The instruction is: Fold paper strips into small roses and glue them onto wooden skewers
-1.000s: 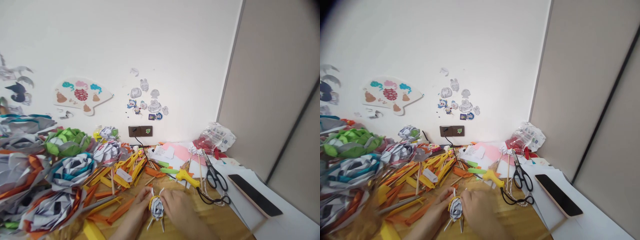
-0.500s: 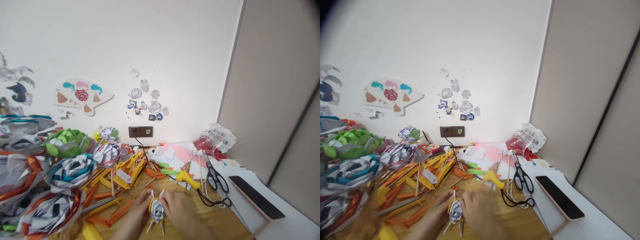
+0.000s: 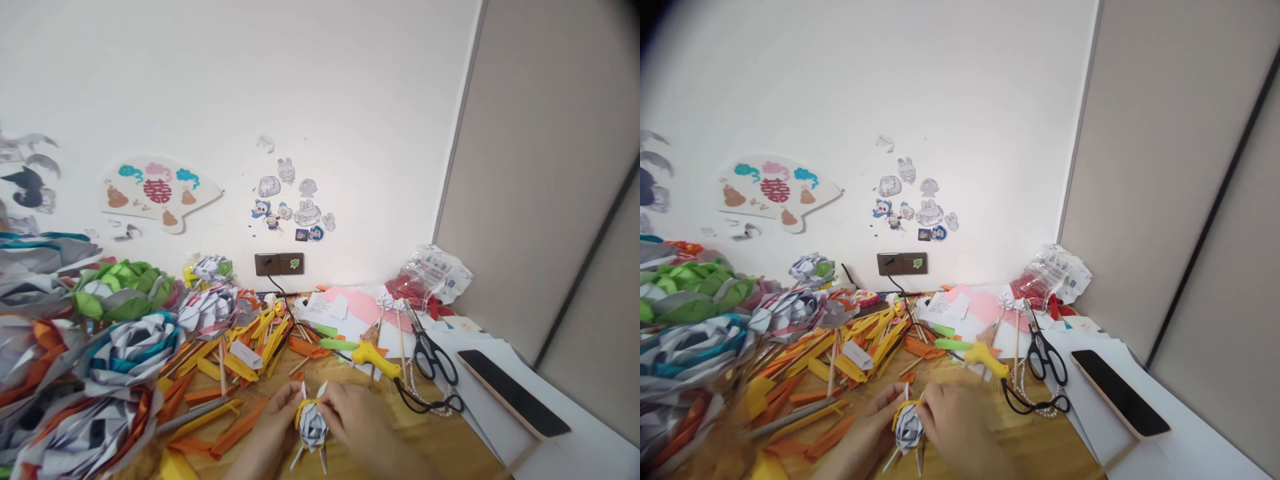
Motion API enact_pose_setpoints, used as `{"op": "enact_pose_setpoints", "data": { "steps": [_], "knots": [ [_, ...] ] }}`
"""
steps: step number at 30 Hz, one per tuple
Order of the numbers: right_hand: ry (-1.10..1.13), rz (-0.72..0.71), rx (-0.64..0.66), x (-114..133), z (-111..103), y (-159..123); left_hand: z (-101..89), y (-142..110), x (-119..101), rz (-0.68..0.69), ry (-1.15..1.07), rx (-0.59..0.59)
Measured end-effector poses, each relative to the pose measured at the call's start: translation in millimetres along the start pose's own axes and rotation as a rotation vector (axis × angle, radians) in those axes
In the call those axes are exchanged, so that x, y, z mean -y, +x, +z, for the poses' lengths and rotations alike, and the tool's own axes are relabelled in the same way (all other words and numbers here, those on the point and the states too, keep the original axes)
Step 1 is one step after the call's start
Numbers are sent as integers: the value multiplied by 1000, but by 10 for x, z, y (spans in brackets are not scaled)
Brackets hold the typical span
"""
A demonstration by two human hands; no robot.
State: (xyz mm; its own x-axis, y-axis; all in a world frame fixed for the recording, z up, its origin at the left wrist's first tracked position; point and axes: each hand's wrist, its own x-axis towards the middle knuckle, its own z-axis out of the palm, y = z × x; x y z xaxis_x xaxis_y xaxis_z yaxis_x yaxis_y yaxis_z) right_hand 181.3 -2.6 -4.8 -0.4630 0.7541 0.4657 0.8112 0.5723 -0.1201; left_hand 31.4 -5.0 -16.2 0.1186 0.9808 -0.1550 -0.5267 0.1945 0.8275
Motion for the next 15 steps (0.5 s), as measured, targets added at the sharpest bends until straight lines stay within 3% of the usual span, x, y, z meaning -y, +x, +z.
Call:
{"op": "enact_pose_setpoints", "data": {
  "steps": [4, 15],
  "knots": [
    [159, 56, -34, 36, -62, 5, -10, 21, 21, 16, -9, 16],
    [137, 150, -70, 113, 36, 15, -16, 36, 54, 24, 25, -8]
  ]
}}
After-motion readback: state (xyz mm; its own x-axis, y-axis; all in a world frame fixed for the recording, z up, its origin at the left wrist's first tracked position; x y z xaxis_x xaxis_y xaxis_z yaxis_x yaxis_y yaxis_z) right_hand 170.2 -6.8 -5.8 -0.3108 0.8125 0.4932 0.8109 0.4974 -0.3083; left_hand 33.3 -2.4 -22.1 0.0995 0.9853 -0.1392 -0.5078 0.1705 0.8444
